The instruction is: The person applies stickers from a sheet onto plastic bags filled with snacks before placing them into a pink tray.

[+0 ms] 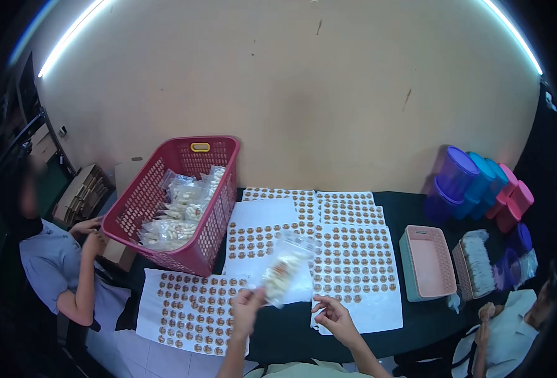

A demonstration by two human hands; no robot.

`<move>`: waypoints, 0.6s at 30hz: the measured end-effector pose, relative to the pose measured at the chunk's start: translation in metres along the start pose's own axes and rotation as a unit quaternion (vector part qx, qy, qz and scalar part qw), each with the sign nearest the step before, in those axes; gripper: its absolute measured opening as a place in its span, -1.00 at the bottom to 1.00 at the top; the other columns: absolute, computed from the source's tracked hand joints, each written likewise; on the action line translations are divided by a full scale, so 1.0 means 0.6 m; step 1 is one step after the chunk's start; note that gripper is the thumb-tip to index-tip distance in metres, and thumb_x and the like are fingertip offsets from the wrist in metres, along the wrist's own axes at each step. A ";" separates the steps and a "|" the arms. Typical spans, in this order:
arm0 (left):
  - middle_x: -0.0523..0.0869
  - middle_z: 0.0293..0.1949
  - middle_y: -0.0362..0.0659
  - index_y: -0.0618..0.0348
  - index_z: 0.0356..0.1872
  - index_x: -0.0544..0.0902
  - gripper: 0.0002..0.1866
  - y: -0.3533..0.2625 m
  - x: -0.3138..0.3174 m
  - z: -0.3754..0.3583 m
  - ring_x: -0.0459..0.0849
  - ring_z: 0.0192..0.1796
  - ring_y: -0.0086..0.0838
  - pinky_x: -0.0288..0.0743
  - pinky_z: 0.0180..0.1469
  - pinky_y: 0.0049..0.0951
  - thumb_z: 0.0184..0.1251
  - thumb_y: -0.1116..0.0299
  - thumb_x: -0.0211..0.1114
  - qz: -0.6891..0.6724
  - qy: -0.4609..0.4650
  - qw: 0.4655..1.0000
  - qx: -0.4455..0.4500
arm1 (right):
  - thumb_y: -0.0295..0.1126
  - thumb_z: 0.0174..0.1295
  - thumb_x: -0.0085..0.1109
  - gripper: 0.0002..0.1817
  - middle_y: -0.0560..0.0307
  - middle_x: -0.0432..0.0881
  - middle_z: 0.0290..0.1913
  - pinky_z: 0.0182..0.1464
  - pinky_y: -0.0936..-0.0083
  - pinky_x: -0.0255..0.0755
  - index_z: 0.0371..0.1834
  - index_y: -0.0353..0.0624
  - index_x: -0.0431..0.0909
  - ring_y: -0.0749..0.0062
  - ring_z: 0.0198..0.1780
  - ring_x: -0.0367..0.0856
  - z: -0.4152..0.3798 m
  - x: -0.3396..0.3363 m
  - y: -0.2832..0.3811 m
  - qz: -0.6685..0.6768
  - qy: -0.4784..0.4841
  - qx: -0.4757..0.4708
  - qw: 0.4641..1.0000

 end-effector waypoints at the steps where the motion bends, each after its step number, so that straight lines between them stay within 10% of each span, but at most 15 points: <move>1: 0.62 -0.41 -0.19 0.32 -0.31 0.57 -0.80 -0.038 -0.004 0.009 0.59 -0.38 -0.60 0.52 -0.29 -0.59 0.21 0.35 0.17 -0.064 -0.037 0.996 0.049 | -0.44 0.09 0.18 -0.56 0.24 0.45 -0.32 -0.31 0.78 0.31 0.05 -0.27 0.32 0.75 -0.37 0.39 0.000 -0.011 -0.002 -0.002 -0.006 0.001 1.000; 7: 0.58 -0.26 -0.25 0.20 -0.13 0.48 -0.75 -0.156 -0.093 0.065 0.56 -0.34 -0.68 0.50 -0.31 -0.70 0.24 0.29 0.14 -0.115 -0.198 0.959 0.167 | -0.44 0.11 0.15 -0.69 0.28 0.46 -0.36 -0.31 0.79 0.31 -0.07 -0.27 0.44 0.75 -0.38 0.39 -0.008 -0.055 -0.019 -0.010 -0.089 0.032 0.995; 18: 0.56 -0.19 -0.18 0.23 -0.14 0.43 -0.78 -0.146 -0.197 0.183 0.56 -0.16 -0.58 0.46 -0.11 -0.64 0.25 0.36 0.12 -0.170 -0.202 0.932 0.249 | -0.32 0.11 0.15 -0.71 0.20 0.52 -0.39 -0.35 0.72 0.35 -0.18 -0.28 0.49 0.66 -0.44 0.44 -0.047 -0.162 -0.109 -0.065 -0.140 0.116 0.981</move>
Point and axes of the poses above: each hand's wrist, its own z-axis towards the middle knuckle, its own x-axis out of the palm, y = z × x, the point moved 4 cm from there along z, towards the middle knuckle
